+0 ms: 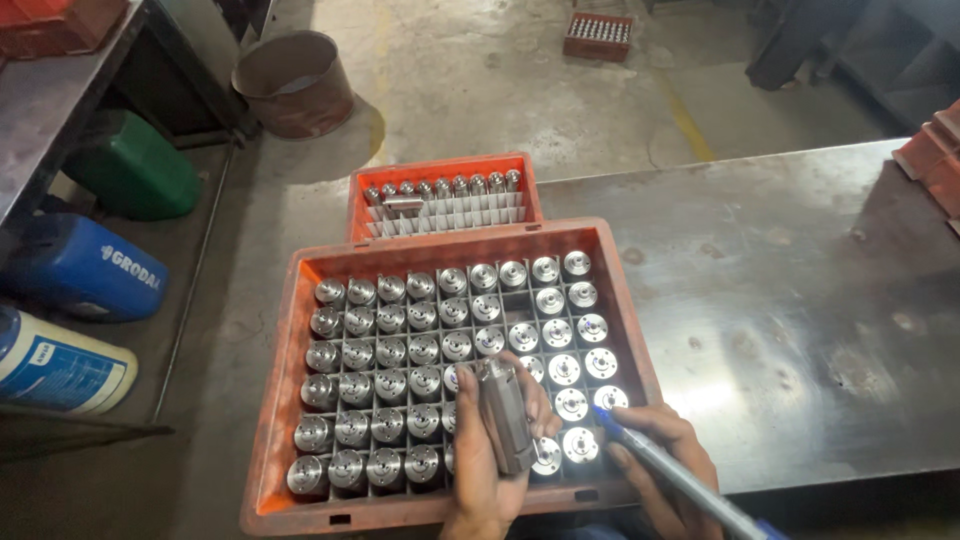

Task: The person repeatedly picks small cylindrical metal parts from a tray, marks their top surface with a blue marker, and returns them to the tray. The process is repeated for many parts in a systematic manner.

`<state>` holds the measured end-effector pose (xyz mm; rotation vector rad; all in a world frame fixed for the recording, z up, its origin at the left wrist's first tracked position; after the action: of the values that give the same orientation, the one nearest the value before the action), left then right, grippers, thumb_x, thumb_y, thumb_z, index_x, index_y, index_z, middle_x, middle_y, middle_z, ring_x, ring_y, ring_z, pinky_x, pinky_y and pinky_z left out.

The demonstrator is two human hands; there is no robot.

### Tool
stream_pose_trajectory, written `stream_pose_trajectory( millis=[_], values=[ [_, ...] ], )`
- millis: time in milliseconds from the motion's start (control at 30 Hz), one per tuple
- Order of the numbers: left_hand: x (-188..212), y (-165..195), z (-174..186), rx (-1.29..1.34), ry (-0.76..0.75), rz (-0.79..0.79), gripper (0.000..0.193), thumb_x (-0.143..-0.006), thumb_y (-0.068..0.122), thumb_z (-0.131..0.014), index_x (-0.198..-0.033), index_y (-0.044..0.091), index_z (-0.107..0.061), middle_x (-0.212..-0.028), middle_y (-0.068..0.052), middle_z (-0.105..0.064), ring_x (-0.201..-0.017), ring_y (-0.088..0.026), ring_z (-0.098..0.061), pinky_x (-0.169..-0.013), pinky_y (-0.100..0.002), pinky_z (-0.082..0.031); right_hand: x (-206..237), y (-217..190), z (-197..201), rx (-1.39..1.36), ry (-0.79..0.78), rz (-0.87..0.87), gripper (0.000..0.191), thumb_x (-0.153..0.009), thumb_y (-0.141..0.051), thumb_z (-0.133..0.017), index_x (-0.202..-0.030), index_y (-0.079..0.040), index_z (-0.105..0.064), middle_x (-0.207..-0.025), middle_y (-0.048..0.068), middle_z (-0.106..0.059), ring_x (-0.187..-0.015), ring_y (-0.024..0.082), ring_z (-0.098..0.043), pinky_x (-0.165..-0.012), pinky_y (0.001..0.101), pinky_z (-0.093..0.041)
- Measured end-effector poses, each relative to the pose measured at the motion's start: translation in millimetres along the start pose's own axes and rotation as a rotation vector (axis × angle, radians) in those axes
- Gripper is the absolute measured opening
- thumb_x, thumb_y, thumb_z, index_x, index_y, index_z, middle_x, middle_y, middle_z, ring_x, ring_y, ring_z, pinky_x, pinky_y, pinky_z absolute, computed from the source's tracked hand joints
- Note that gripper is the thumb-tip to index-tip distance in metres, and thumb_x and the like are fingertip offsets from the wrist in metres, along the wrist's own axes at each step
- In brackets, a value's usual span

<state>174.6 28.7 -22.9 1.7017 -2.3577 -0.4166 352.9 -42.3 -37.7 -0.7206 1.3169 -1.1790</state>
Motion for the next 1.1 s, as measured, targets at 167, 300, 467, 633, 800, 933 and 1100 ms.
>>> stream_pose_trajectory(
  millis=[167,300,467,633,800,933,1100],
  values=[
    [4.7,-0.8,9.0,-0.149,0.087,-0.101,0.045,-0.101,0.051,-0.048,-0.113,0.008,-0.053,-0.079,-0.007,-0.053,-0.070,-0.016,-0.054,-0.067,-0.034,-0.050,-6.2,-26.4,-20.5,-0.021,-0.056,0.189,0.031,-0.084,-0.001,-0.070,-0.115,-0.002,-0.063,-0.094,0.009,-0.070,-0.084,0.015,-0.067,-0.074,0.0294,-0.053],
    [15.1,2.9,8.3,-0.350,0.132,-0.129,0.039,-0.090,0.039,-0.062,-0.106,0.004,-0.054,-0.090,-0.007,-0.052,-0.081,-0.018,-0.056,-0.073,-0.032,-0.051,-9.0,-53.1,-36.6,0.140,0.003,0.437,0.031,-0.080,-0.003,-0.070,-0.109,-0.008,-0.062,-0.088,0.006,-0.070,-0.079,0.016,-0.068,-0.072,0.0302,-0.052],
    [20.3,8.9,3.2,-0.457,0.174,-0.180,0.037,-0.087,0.034,-0.060,-0.099,0.000,-0.057,-0.100,-0.006,-0.053,-0.086,-0.016,-0.058,-0.076,-0.029,-0.053,-10.7,-64.7,-48.1,0.208,-0.032,0.576,0.032,-0.078,-0.004,-0.072,-0.107,-0.008,-0.060,-0.085,0.008,-0.069,-0.075,0.019,-0.064,-0.068,0.0329,-0.050],
    [16.1,6.9,5.8,-0.410,0.265,-0.129,0.041,-0.097,0.041,-0.055,-0.109,0.002,-0.060,-0.080,-0.009,-0.063,-0.069,-0.014,-0.062,-0.058,-0.024,-0.051,-9.9,-62.1,-46.6,0.252,0.067,0.657,0.033,-0.074,-0.007,-0.074,-0.103,-0.011,-0.060,-0.079,0.004,-0.069,-0.068,0.018,-0.063,-0.065,0.0342,-0.047],
    [16.8,2.0,3.8,-0.355,0.141,-0.112,0.042,-0.106,0.044,-0.048,-0.110,0.002,-0.052,-0.082,-0.011,-0.067,-0.072,-0.015,-0.066,-0.061,-0.026,-0.056,-8.8,-60.0,-44.2,0.320,0.046,0.614,0.033,-0.074,-0.005,-0.072,-0.104,-0.010,-0.059,-0.083,0.006,-0.070,-0.071,0.021,-0.065,-0.069,0.0366,-0.048],
    [17.1,3.9,9.7,-0.406,0.144,-0.155,0.031,-0.099,0.034,-0.049,-0.111,0.005,-0.054,-0.090,-0.005,-0.065,-0.078,-0.017,-0.071,-0.060,-0.027,-0.057,-2.9,-63.5,-46.8,0.296,0.034,0.640,0.035,-0.070,-0.008,-0.076,-0.100,-0.013,-0.060,-0.077,0.003,-0.069,-0.064,0.018,-0.061,-0.065,0.0363,-0.045],
    [15.1,0.0,13.4,-0.392,0.165,-0.173,0.034,-0.105,0.038,-0.050,-0.108,0.004,-0.052,-0.088,-0.018,-0.067,-0.077,-0.020,-0.070,-0.067,-0.029,-0.059,-5.3,-61.2,-39.7,0.377,0.058,0.599,0.035,-0.072,-0.006,-0.073,-0.104,-0.012,-0.059,-0.081,0.005,-0.069,-0.072,0.022,-0.063,-0.069,0.0356,-0.049]
  ],
)
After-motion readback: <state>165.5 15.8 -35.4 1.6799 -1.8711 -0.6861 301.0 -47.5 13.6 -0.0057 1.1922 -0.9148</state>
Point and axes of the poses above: each hand's wrist, its own x-axis away from the middle knuckle, its own z-axis out of the back of the hand, y = z × x, the point moved 4 cm from there along -x, towards the middle knuckle
